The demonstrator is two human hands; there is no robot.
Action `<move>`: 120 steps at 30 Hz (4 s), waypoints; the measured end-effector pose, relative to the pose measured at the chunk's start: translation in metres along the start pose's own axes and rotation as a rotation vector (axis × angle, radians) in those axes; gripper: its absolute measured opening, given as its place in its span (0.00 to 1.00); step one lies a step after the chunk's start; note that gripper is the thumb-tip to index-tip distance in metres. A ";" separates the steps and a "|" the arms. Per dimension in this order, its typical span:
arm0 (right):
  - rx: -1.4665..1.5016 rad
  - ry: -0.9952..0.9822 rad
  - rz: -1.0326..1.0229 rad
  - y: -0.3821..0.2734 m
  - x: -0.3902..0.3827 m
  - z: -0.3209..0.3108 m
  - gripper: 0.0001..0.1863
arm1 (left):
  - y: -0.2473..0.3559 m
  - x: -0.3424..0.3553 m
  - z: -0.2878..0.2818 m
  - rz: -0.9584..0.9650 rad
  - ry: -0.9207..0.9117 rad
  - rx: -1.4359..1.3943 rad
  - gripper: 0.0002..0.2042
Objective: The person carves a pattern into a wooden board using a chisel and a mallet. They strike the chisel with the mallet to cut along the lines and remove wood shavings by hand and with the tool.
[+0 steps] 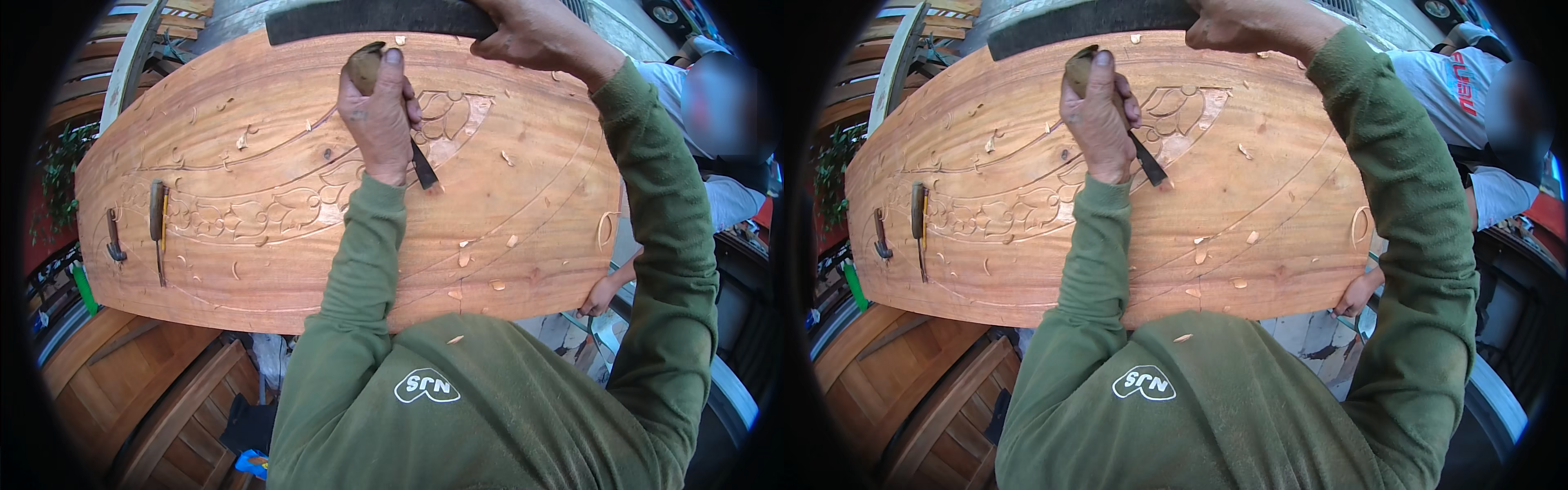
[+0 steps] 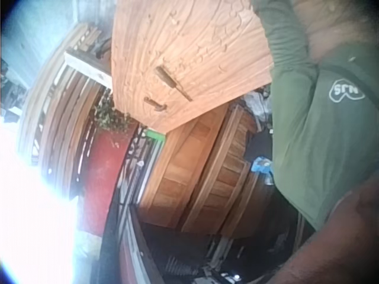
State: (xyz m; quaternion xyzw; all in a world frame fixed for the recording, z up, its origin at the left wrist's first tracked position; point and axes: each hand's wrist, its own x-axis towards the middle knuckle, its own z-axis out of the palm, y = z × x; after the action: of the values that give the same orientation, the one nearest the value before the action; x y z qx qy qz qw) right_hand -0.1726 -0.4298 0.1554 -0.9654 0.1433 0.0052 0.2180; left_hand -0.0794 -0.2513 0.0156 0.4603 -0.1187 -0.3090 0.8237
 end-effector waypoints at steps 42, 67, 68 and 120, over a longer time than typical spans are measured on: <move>0.032 0.006 0.146 -0.008 -0.029 0.017 0.48 | 0.019 -0.004 -0.023 0.061 0.008 0.062 0.13; -0.035 0.188 -0.269 0.016 0.017 0.024 0.46 | -0.028 0.031 -0.010 0.092 -0.040 0.123 0.12; -0.037 0.187 -0.272 0.025 0.019 0.018 0.46 | -0.028 0.030 -0.009 0.056 -0.035 0.119 0.12; 0.297 0.384 0.777 -0.086 -0.264 0.196 0.53 | 0.043 0.003 -0.109 -0.091 0.086 0.300 0.22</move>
State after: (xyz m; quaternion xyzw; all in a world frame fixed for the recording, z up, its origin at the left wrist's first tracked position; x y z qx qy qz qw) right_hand -0.3914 -0.2004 0.0335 -0.7818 0.5316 -0.1130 0.3055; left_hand -0.0069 -0.1619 -0.0088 0.5957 -0.1072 -0.3049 0.7353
